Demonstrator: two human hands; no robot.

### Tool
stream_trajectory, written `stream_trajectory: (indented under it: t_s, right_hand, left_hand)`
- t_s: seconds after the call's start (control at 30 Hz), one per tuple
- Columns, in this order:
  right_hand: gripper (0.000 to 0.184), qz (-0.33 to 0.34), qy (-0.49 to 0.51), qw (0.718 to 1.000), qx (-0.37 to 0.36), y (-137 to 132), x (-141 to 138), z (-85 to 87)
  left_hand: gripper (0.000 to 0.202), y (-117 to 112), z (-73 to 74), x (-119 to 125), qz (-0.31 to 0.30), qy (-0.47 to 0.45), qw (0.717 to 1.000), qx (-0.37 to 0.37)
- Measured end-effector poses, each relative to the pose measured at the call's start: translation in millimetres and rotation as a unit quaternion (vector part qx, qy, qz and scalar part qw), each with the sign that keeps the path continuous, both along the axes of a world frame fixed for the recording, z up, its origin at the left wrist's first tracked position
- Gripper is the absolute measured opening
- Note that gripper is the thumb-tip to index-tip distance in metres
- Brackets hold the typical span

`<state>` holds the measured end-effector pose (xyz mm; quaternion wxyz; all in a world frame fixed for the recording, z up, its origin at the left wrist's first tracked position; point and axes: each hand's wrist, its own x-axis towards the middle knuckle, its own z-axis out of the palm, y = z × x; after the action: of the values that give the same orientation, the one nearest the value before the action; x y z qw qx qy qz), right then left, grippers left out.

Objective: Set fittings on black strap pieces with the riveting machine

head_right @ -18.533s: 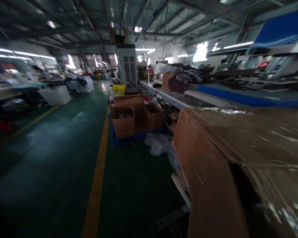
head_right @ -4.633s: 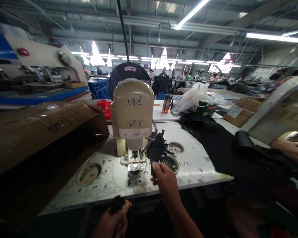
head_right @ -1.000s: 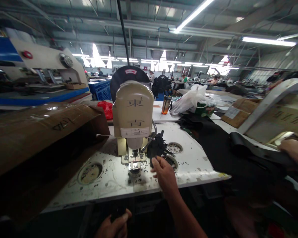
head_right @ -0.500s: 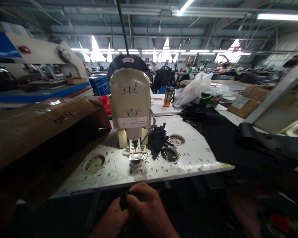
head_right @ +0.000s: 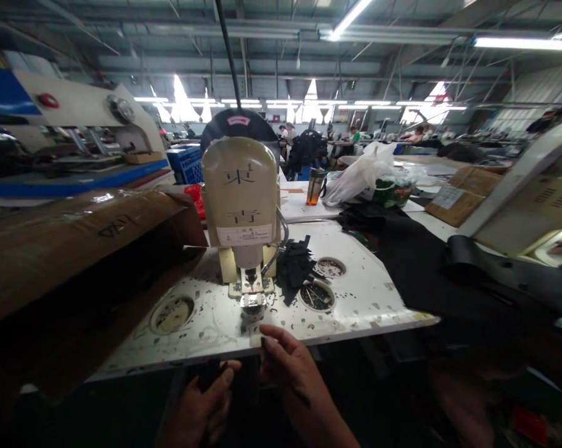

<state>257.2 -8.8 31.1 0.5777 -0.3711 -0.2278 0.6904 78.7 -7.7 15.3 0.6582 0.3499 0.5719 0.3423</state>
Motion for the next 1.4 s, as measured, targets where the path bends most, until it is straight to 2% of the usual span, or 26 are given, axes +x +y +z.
stream_trajectory:
  t_s: [0.1, 0.23, 0.3, 0.37, 0.47, 0.6, 0.67, 0.8, 0.9, 1.1, 1.27, 1.4]
  right_hand:
    - [0.064, 0.061, 0.004, 0.998, -0.009, -1.2, -17.9, -9.4]
    - [0.074, 0.054, -0.058, 0.997, -0.012, 3.2, -27.7, -13.3]
    - [0.064, 0.057, -0.079, 0.995, -0.002, 4.5, -24.4, -9.1]
    - [0.050, 0.077, -0.074, 0.994, 0.001, 3.5, -19.6, -2.8]
    - [0.049, 0.090, -0.115, 0.989, -0.006, 2.1, -14.8, 5.1]
    - [0.048, 0.075, -0.301, 0.950, 0.017, 10.5, -14.9, 10.2]
    - [0.047, 0.052, -0.332, 0.942, 0.024, 18.8, -15.8, 12.1]
    - [0.041, -0.009, -0.273, 0.962, -0.020, 36.3, -15.7, 12.6]
    - [0.040, -0.027, -0.214, 0.975, -0.052, 49.2, -16.0, 5.3]
    - [0.033, -0.029, -0.161, 0.984, -0.071, 69.4, -18.9, -10.2]
    - [0.029, -0.023, -0.178, 0.981, -0.074, 72.7, -16.6, -4.2]
    - [0.028, -0.031, -0.205, 0.977, -0.054, 71.8, -14.3, 3.5]
  left_hand:
    - [0.068, 4.8, 19.2, 8.1, -0.020, -0.060, 0.998, 0.021]
    - [0.070, 12.1, 30.3, 17.9, -0.045, -0.097, 0.994, 0.027]
    - [0.070, 17.1, 34.4, 19.0, -0.060, -0.072, 0.995, 0.040]
    - [0.068, 24.0, 39.8, 18.2, -0.045, -0.039, 0.997, 0.052]
    - [0.058, 38.8, 46.2, 15.8, -0.013, 0.036, 0.995, 0.094]
    - [0.044, 63.1, 43.2, 15.4, -0.010, 0.109, 0.980, 0.166]
    - [0.046, 74.1, 38.4, 17.0, 0.000, 0.101, 0.979, 0.179]
    - [0.053, 89.3, 29.7, 18.9, 0.055, 0.052, 0.980, 0.182]
    - [0.051, 95.6, 27.8, 18.5, 0.070, 0.046, 0.978, 0.193]
    - [0.044, 110.2, 31.5, 25.3, 0.046, 0.046, 0.975, 0.211]
    - [0.043, 124.6, 32.5, 35.9, 0.026, 0.069, 0.970, 0.230]
    - [0.031, 132.6, 34.2, 42.3, 0.003, 0.099, 0.963, 0.250]
